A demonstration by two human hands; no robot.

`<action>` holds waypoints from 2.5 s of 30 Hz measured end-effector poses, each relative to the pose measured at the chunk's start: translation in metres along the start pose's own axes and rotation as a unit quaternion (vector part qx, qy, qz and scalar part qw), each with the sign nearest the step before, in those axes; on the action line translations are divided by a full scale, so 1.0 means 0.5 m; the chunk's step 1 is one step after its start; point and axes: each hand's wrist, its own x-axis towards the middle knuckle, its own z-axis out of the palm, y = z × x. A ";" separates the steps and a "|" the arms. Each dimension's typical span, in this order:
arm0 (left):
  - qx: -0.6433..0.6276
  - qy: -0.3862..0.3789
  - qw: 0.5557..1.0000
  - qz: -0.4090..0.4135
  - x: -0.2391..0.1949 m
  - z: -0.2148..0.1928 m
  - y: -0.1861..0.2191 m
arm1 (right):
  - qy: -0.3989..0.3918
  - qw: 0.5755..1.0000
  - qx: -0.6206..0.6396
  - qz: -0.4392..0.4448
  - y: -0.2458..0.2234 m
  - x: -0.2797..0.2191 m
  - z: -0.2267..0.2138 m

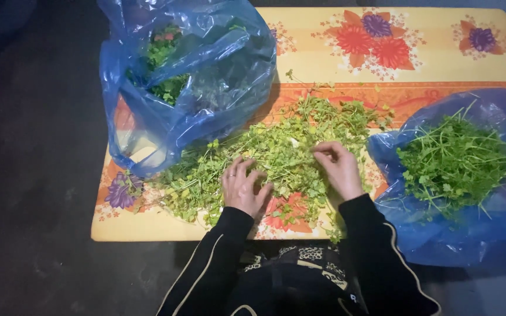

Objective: The person sorts through a pile of green leafy herbs on a table, picking up bunches and separating them by hand. The person places the sorted herbs into a blue plastic bag and continues to process the remaining pile.

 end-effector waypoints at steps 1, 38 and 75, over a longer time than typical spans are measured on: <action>0.005 -0.001 1.000 -0.003 0.000 -0.001 0.000 | 0.003 0.999 0.039 0.010 -0.010 -0.002 -0.015; -0.044 -0.046 0.995 0.077 0.000 0.038 0.052 | -0.002 0.972 0.230 0.056 -0.060 -0.060 -0.173; -0.043 -0.057 0.993 0.097 -0.037 0.055 0.051 | -0.063 0.926 -0.339 -0.156 0.020 -0.013 0.035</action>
